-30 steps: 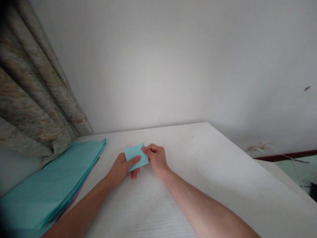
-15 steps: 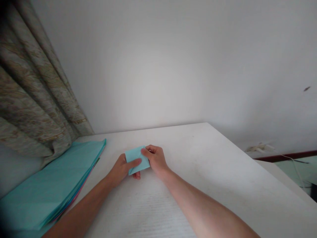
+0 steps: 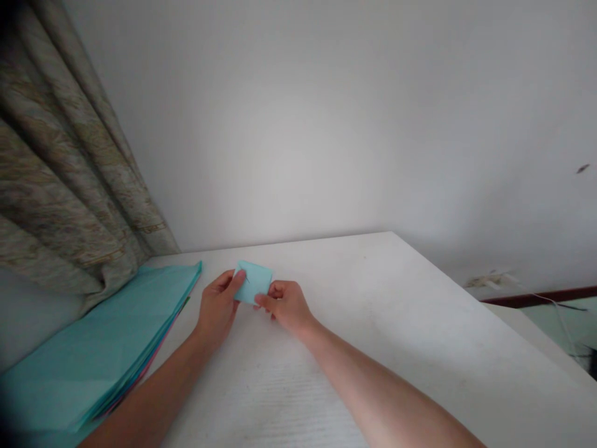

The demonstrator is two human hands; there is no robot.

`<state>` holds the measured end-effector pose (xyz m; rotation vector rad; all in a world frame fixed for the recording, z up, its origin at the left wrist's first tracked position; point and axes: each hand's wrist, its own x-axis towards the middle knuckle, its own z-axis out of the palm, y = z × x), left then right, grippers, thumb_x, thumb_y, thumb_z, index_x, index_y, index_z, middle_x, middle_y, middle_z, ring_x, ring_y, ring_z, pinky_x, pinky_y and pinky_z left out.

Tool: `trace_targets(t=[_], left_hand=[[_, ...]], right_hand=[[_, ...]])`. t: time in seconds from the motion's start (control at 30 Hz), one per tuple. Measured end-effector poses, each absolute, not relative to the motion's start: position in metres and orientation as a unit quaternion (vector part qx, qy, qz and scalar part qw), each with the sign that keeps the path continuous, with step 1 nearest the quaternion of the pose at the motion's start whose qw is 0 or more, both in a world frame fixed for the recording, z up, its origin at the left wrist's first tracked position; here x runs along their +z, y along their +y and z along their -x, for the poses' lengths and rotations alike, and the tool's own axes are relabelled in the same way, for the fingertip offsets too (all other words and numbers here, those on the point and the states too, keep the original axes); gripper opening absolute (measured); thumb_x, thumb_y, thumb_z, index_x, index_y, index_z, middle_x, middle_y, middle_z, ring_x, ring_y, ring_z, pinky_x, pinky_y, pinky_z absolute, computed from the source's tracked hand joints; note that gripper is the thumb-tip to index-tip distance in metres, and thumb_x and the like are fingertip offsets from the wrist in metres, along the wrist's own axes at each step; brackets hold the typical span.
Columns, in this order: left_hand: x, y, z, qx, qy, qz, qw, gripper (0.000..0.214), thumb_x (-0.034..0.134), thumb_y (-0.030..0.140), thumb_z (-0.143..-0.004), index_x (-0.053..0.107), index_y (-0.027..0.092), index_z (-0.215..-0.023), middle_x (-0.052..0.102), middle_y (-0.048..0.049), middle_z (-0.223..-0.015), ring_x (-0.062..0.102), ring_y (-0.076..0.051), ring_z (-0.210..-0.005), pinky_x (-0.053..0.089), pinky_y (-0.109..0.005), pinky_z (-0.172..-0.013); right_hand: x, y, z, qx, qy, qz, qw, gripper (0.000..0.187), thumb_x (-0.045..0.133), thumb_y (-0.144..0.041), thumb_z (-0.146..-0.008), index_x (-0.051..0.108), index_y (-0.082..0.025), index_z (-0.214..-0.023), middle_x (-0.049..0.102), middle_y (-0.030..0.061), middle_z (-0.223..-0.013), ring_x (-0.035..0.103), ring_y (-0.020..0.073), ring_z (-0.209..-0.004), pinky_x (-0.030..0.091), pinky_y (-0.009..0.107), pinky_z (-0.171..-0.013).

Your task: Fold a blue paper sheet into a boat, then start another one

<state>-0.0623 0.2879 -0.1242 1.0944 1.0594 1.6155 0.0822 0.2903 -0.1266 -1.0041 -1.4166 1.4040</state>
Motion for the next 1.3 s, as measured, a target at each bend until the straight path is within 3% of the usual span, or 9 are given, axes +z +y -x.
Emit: trace_targets(t=[0.13,0.4,0.7,0.9,1.13,1.3], left_hand=[[-0.118,0.282,0.062,0.582,0.478,-0.528,0.392,0.025,0.064,0.037,-0.073,0.067,0.014,-0.083,0.061,0.0007,-0.069,0.051,-0.013,-0.06,0.041,-0.022,-0.056],[-0.111,0.279,0.064,0.499,0.518,-0.612,0.33,0.024,0.06,0.037,-0.074,0.068,0.014,-0.072,0.057,0.0013,-0.06,0.048,-0.013,-0.057,0.036,-0.022,-0.053],[-0.117,0.278,0.063,0.419,0.464,-0.648,0.434,0.023,0.062,0.035,-0.072,0.067,0.012,-0.071,0.055,0.0004,-0.06,0.046,-0.012,-0.057,0.035,-0.022,-0.053],[-0.116,0.281,0.066,0.483,0.498,-0.585,0.42,0.025,0.062,0.037,-0.071,0.067,0.012,-0.072,0.053,0.001,-0.059,0.044,-0.012,-0.055,0.033,-0.022,-0.051],[-0.116,0.28,0.063,0.443,0.473,-0.615,0.449,0.023,0.064,0.034,-0.068,0.067,0.012,-0.067,0.052,0.0014,-0.056,0.043,-0.011,-0.053,0.032,-0.022,-0.049],[-0.118,0.281,0.067,0.535,0.499,-0.533,0.424,0.024,0.065,0.036,-0.069,0.067,0.012,-0.071,0.055,0.002,-0.057,0.045,-0.011,-0.052,0.034,-0.022,-0.049]], right_hand=[[-0.129,0.29,-0.083,0.533,-0.609,0.412,0.419,0.031,0.068,-0.045,-0.067,0.059,-0.015,-0.061,0.054,-0.0009,-0.052,0.04,0.008,-0.043,0.031,0.022,-0.041],[-0.124,0.295,-0.088,0.469,-0.575,0.418,0.524,0.027,0.067,-0.041,-0.067,0.06,-0.017,-0.059,0.047,-0.0036,-0.049,0.038,0.0081,-0.044,0.029,0.022,-0.043],[-0.121,0.293,-0.089,0.449,-0.583,0.427,0.525,0.022,0.065,-0.037,-0.068,0.066,-0.016,-0.06,0.055,-0.0001,-0.055,0.044,0.0111,-0.053,0.033,0.023,-0.05],[-0.124,0.294,-0.087,0.454,-0.589,0.43,0.512,0.027,0.063,-0.04,-0.07,0.064,-0.016,-0.059,0.049,-0.0019,-0.05,0.039,0.0098,-0.048,0.031,0.023,-0.048],[-0.125,0.294,-0.088,0.451,-0.587,0.434,0.514,0.027,0.064,-0.039,-0.069,0.062,-0.015,-0.057,0.05,-0.0014,-0.052,0.04,0.0096,-0.051,0.03,0.022,-0.047],[-0.128,0.295,-0.088,0.452,-0.596,0.436,0.5,0.029,0.062,-0.041,-0.072,0.062,-0.015,-0.059,0.049,-0.0019,-0.05,0.037,0.0081,-0.046,0.028,0.022,-0.044]])
